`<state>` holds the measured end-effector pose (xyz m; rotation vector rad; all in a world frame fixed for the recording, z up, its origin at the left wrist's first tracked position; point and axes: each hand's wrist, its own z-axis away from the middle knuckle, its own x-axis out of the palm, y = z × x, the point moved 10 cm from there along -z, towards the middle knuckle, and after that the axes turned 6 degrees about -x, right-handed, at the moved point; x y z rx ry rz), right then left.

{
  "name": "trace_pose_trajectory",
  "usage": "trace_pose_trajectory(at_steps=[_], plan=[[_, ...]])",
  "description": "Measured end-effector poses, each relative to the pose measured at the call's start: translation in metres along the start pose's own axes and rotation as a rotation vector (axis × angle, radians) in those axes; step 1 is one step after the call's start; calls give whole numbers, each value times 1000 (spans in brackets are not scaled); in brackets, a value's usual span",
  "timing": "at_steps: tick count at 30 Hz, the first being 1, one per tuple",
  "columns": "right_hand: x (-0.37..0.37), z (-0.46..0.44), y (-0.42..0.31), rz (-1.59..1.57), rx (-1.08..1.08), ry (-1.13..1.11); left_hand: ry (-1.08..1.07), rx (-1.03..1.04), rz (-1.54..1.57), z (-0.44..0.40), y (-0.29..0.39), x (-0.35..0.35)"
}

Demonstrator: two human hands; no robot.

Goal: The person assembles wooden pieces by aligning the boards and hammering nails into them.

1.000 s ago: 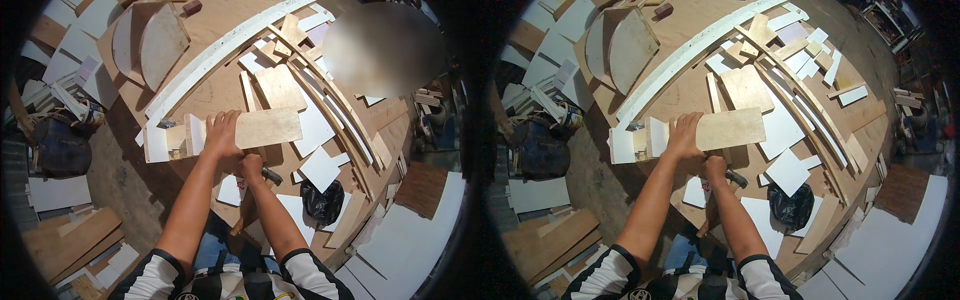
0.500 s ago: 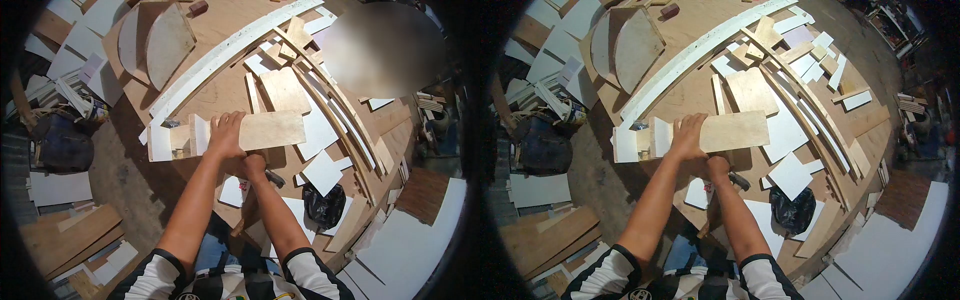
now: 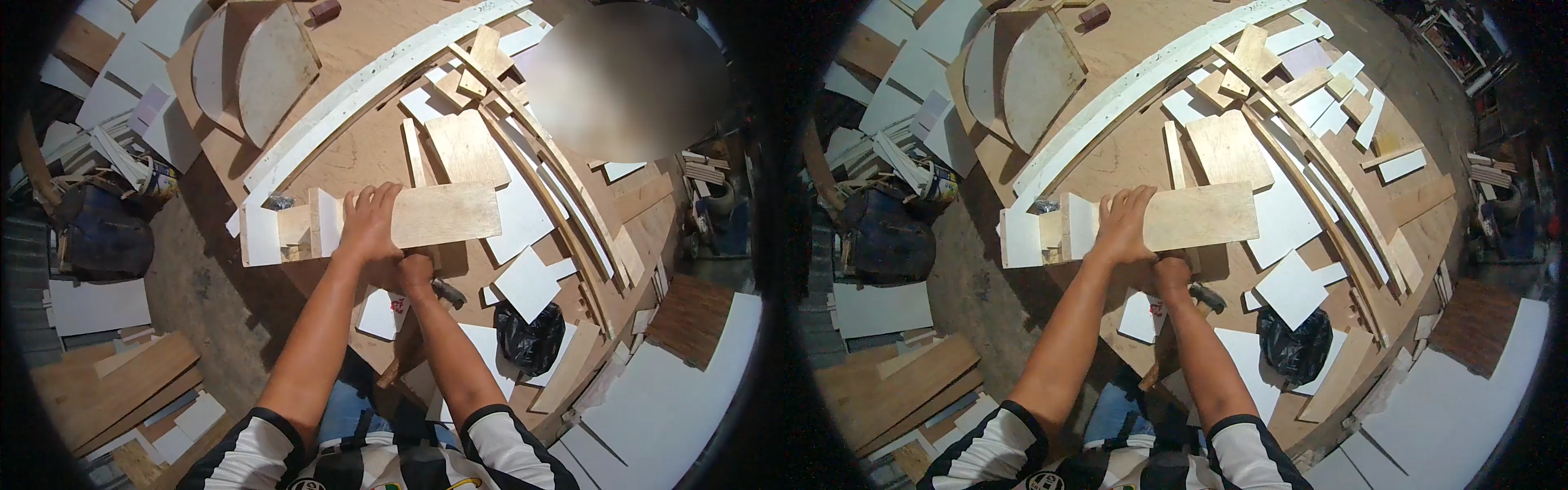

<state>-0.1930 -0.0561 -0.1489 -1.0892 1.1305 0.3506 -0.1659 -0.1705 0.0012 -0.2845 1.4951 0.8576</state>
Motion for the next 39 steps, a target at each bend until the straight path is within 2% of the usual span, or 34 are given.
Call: trace_pose_trajectory(at_steps=[4,7,9,10,11,13,16,19,22,24,25,27,28,29,32,37,39], plan=[[30,1,-2,159,-173,-91,-13,-8,10,-1,-1,1],[30,2,1,131,-121,-81,0,5,11,0,0,0],[41,2,17,2,32,-203,-13,18,27,-1,1,-1],[42,1,18,1,30,-204,-12,16,26,-1,1,-2],[24,-2,8,-18,-76,-10,-16,8,18,-1,1,-3],[4,0,-1,-37,-183,183,-19,0,11,0,1,-3],[20,-1,6,-3,-113,-6,11,11,-7,0,1,-3],[20,-1,10,1,-107,48,18,14,-5,0,0,-4],[40,-2,21,31,-48,-174,-8,9,3,0,0,-1],[55,1,17,252,-129,-399,-11,5,-26,0,0,0],[48,2,12,252,-129,-399,-11,4,-25,1,0,-1],[24,0,2,200,-114,-251,-2,10,-5,2,1,-3],[27,1,4,201,-113,-249,-1,12,-5,2,1,-2],[21,0,6,132,-100,-125,7,11,-10,2,0,-1],[31,0,20,35,-70,17,9,13,-13,1,1,-1],[2,-4,12,-130,41,54,17,26,-16,0,0,1],[-1,0,16,-170,237,-168,7,12,-36,-1,-2,2]])
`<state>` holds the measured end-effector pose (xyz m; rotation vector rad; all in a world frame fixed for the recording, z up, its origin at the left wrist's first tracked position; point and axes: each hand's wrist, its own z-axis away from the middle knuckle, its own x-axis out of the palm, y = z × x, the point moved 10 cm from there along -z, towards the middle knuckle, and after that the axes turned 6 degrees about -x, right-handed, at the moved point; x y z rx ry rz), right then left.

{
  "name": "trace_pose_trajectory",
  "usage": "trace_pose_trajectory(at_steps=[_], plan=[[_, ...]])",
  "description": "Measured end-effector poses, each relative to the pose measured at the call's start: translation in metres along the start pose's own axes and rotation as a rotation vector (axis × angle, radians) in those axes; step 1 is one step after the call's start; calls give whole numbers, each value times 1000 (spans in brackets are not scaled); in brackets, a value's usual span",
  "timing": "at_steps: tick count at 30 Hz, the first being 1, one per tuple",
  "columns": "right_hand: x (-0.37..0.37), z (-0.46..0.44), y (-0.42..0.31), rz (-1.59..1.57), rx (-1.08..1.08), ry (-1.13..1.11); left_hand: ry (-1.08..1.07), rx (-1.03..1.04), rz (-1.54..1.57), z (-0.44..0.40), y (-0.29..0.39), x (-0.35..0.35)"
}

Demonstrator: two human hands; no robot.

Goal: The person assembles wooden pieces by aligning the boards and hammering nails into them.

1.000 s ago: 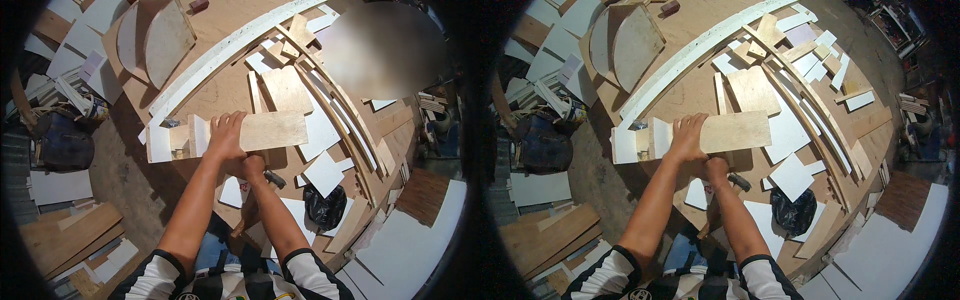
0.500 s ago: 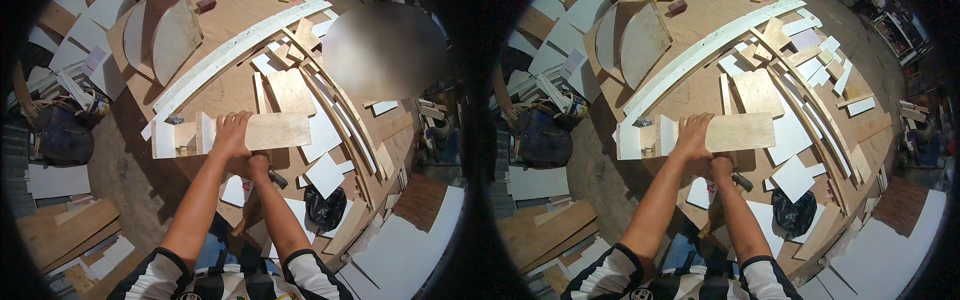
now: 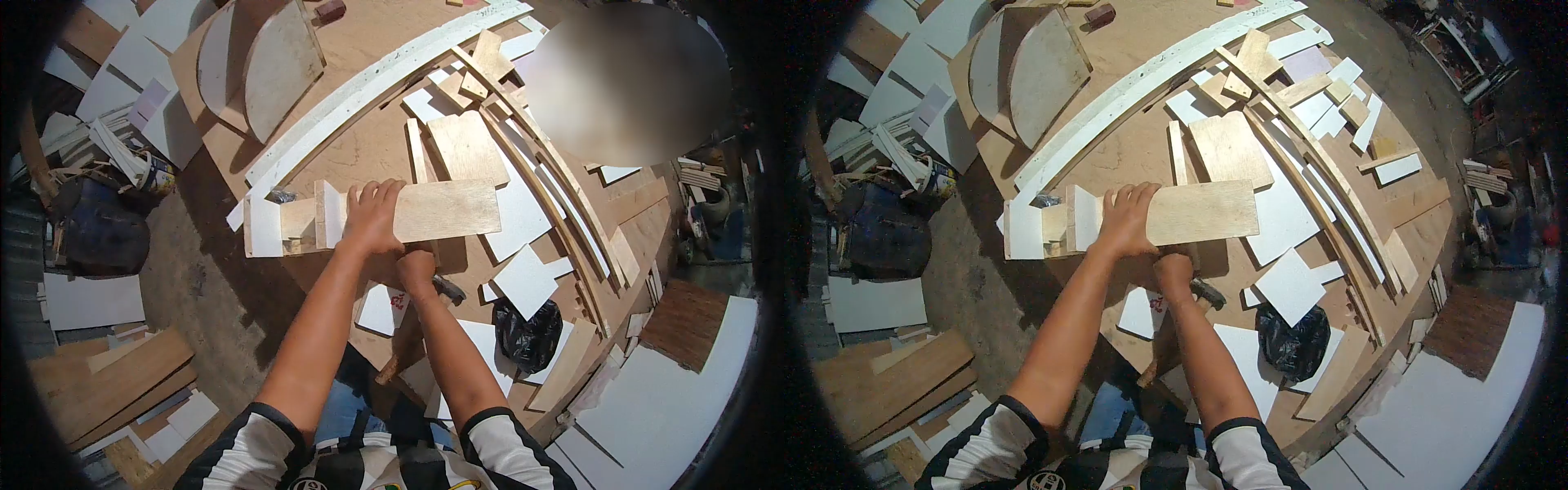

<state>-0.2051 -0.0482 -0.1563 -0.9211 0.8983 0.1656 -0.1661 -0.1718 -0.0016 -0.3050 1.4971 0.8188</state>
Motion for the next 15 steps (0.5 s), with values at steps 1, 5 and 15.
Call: trace_pose_trajectory(at_steps=[1,5,15], plan=[[0,-1,1,1,0,5,3,4,0,0,1,-1],[4,1,-15,171,-136,-75,-15,-2,7,0,0,0],[17,-3,-13,141,-268,52,-13,-6,16,3,3,-4]])
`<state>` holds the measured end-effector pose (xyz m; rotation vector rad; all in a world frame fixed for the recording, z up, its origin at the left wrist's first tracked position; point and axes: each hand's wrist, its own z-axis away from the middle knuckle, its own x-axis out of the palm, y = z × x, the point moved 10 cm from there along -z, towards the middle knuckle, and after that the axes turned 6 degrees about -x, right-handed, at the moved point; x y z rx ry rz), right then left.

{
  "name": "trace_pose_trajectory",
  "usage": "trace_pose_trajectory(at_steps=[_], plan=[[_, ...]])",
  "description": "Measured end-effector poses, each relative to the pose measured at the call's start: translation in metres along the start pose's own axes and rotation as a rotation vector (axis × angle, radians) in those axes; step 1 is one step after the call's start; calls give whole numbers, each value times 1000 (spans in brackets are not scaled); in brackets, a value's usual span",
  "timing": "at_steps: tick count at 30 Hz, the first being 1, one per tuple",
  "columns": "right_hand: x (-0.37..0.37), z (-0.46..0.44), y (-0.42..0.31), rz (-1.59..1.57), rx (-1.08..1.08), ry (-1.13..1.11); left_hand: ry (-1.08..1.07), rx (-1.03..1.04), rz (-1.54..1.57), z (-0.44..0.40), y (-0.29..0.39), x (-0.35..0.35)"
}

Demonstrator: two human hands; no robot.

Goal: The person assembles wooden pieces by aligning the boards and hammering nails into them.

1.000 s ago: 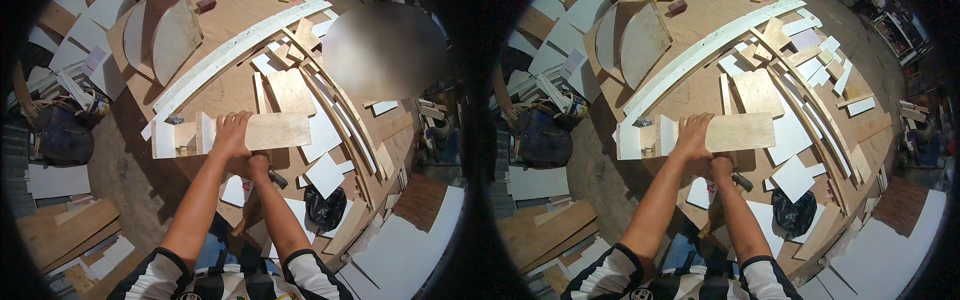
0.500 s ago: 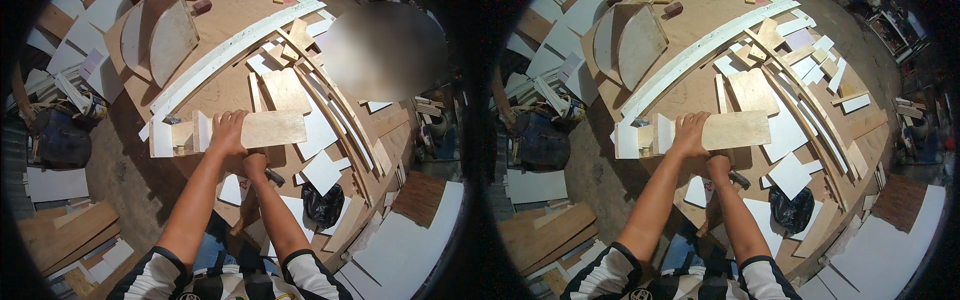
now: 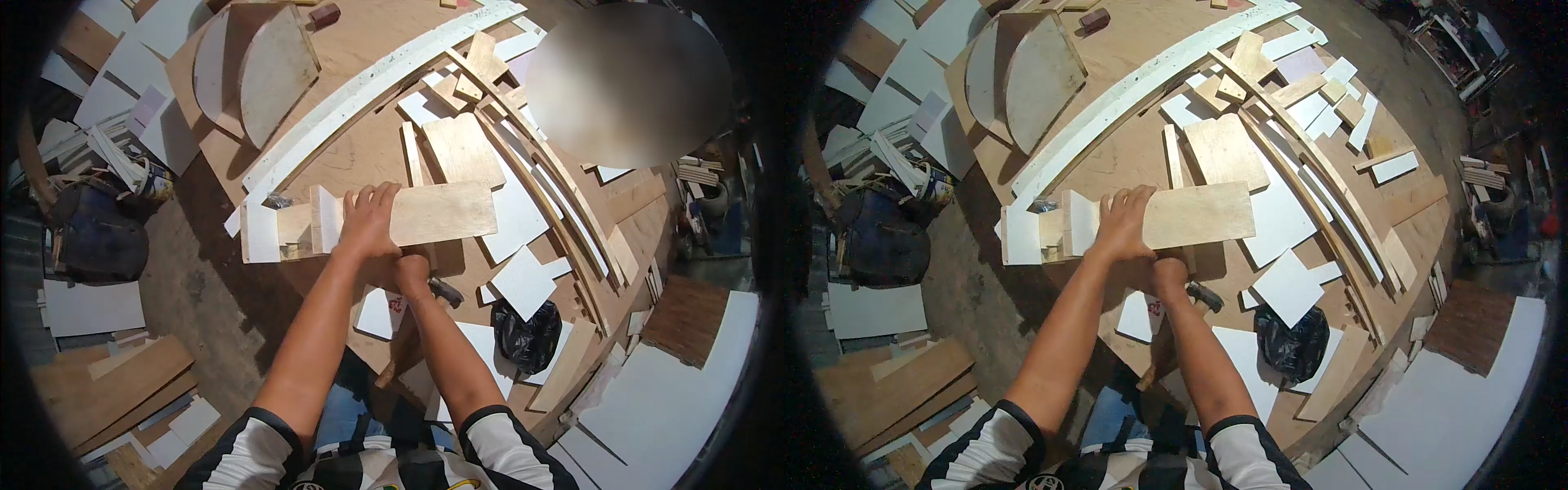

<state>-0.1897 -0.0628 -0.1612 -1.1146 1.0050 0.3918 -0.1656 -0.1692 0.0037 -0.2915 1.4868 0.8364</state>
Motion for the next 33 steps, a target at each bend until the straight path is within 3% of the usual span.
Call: trace_pose_trajectory(at_steps=[1,4,10,16,18,22,24,28,31,33], plan=[[-3,1,2,-51,6,54,0,2,1,0,0,2],[14,2,13,18,70,-62,21,14,8,0,0,2],[33,-2,10,125,-24,-218,-15,6,-4,-3,-1,3],[13,0,12,15,11,63,-47,0,32,-4,-4,7],[35,0,20,46,68,-165,-47,8,62,-4,-3,7],[55,3,22,139,28,-288,-19,33,90,-4,-1,2],[46,2,22,-27,106,-123,2,80,137,-3,1,-2],[17,4,8,-46,20,107,-12,73,111,-4,2,-1],[53,4,31,-268,247,-160,0,67,131,-3,0,0],[27,4,21,-209,134,72,32,59,94,-2,1,-1]])
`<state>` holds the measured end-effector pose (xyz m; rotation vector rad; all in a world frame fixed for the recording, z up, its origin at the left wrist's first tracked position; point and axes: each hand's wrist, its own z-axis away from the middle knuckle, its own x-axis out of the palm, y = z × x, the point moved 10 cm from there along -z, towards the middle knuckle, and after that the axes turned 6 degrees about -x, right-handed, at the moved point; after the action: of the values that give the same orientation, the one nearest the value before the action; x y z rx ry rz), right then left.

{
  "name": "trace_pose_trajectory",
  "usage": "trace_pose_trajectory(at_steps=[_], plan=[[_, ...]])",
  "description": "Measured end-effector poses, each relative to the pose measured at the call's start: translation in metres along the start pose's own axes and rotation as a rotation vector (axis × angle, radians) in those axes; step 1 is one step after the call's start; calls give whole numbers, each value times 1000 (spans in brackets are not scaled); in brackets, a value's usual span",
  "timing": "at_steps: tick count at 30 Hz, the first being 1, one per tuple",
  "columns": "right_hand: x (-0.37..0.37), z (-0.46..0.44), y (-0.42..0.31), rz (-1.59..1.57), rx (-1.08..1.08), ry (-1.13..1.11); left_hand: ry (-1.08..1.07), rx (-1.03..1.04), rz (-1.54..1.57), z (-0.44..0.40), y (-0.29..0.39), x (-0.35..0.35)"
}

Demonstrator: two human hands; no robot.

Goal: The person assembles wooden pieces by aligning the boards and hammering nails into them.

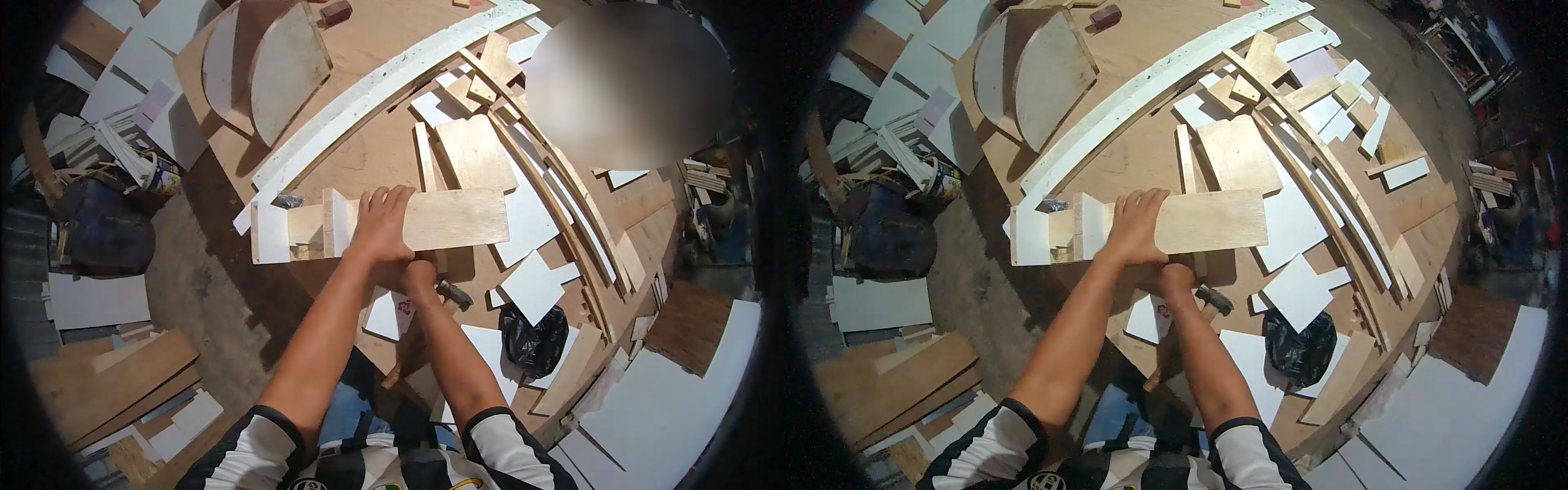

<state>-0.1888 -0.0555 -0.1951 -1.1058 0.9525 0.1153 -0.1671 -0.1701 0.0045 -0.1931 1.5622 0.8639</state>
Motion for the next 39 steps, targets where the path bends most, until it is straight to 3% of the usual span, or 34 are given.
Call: trace_pose_trajectory(at_steps=[1,2,4,7,16,17,19,21,25,27,29,34,35,37,39], plan=[[-12,0,-8,16,-46,74,0,-1,0,0,1,-1],[1,-2,-3,130,27,-137,-40,-28,-27,0,-1,2],[17,4,8,245,97,-348,-78,-56,-53,1,-2,4],[4,2,8,80,78,-132,-84,-60,-112,4,0,5],[22,-2,8,175,-39,-181,-109,-82,-90,7,-2,3],[9,-2,6,19,-77,48,-100,-79,-77,7,-1,2],[-20,3,-1,-135,-116,276,-89,-76,-60,8,-3,4],[2,5,-5,359,-201,-120,-20,-58,-114,9,0,2],[-6,6,-6,288,-296,153,-36,-63,-118,7,1,0],[20,3,-3,584,-346,-34,-76,-87,-86,6,-2,2],[8,2,10,216,-211,166,-52,-69,-69,4,-4,4],[5,5,-20,514,-346,81,-27,-46,-40,1,-6,7],[7,5,-25,511,-345,83,-12,-39,-47,2,-6,7],[3,2,-6,329,-118,160,6,-31,-55,2,-5,4],[2,4,-14,383,-194,153,-27,-30,-59,1,-6,7]])
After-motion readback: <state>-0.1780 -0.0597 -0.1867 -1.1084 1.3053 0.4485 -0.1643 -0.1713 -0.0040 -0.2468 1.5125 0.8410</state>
